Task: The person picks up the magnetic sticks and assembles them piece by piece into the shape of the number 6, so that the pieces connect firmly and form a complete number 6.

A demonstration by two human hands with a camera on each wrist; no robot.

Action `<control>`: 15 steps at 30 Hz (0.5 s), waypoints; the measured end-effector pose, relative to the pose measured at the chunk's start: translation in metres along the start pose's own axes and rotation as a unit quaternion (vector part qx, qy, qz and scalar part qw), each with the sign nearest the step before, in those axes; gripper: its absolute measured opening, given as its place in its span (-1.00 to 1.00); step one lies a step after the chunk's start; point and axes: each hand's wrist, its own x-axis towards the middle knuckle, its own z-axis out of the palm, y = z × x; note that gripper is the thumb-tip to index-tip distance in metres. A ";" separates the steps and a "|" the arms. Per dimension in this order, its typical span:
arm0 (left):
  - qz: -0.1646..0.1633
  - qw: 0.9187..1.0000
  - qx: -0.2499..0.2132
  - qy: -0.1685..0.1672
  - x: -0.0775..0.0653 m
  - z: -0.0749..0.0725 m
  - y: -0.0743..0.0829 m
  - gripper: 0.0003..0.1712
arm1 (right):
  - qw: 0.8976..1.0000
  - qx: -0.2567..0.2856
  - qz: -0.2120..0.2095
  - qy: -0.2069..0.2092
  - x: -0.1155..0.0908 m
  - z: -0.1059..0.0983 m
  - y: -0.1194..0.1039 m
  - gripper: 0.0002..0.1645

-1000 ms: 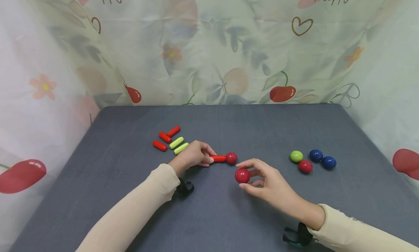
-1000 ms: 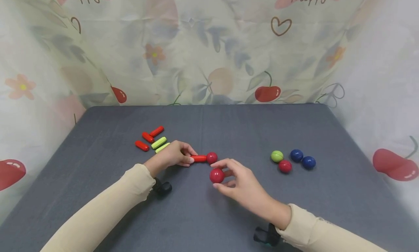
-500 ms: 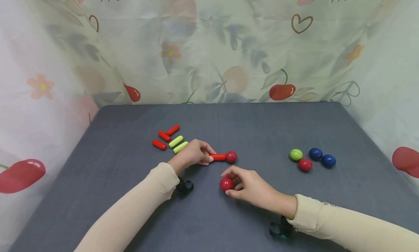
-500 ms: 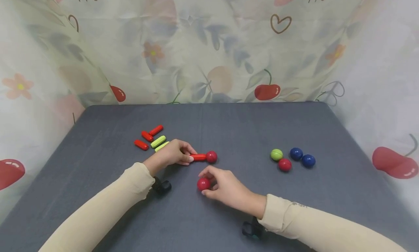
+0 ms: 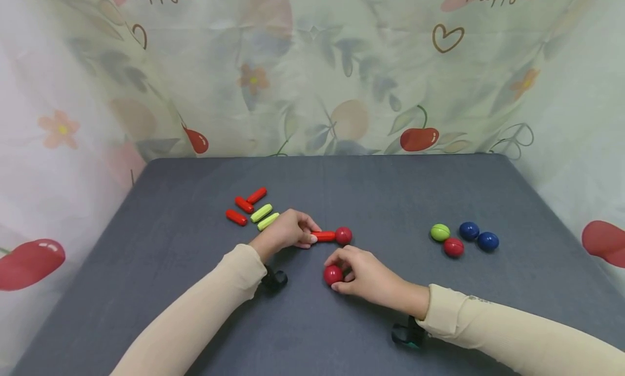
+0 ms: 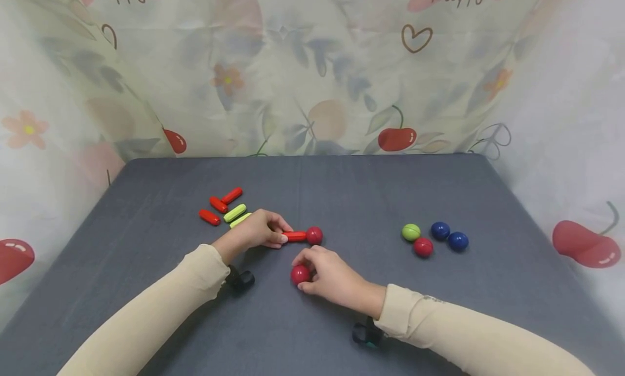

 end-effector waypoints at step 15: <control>0.001 1.000 -0.003 -0.003 -0.002 0.000 0.001 -0.80 | 1.000 0.007 0.019 -0.003 0.003 0.001 0.002 -0.58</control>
